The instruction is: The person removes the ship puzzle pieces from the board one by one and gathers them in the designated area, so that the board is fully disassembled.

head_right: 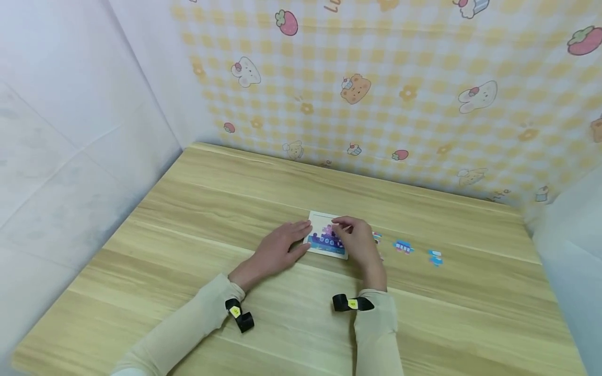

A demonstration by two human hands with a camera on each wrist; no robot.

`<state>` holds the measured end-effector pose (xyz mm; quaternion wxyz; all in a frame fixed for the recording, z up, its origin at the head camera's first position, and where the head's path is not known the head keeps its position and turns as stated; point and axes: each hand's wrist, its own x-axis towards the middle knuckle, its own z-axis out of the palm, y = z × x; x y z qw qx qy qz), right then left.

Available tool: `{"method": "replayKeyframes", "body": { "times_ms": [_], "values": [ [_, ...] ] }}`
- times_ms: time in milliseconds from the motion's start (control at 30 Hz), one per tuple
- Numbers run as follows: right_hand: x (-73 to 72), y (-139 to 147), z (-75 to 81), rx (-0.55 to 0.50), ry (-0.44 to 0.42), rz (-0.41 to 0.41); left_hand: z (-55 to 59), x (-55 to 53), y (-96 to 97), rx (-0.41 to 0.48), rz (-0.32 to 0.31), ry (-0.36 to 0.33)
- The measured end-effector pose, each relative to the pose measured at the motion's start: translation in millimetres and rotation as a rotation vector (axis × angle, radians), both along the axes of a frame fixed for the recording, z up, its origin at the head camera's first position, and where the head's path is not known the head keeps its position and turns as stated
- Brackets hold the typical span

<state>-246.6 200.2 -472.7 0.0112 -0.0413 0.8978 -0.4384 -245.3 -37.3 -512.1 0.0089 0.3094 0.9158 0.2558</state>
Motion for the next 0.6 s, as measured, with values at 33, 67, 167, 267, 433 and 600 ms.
{"method": "replayKeyframes", "body": {
  "times_ms": [33,67,167,267,433,600],
  "values": [
    [-0.4,-0.7,-0.4,0.02,-0.005,0.007,-0.2,0.4,0.5,-0.002,0.001,-0.001],
    [-0.8,-1.6,-1.1,0.037,-0.007,0.015,-0.3,0.7,0.7,-0.002,0.0,-0.001],
    [-1.7,-3.7,-2.7,0.081,-0.016,0.045,-0.1,1.6,0.7,0.004,0.001,0.004],
    [-4.1,-6.3,-4.0,0.138,-0.016,0.07,0.2,1.6,0.6,0.013,0.002,0.018],
    [-5.5,-8.7,-3.7,0.183,-0.043,0.062,-0.8,0.5,2.0,-0.006,-0.004,0.025],
    [-4.9,-9.1,-4.0,0.164,-0.085,0.032,-2.4,-1.0,4.0,-0.02,-0.006,0.021]
  ]
}}
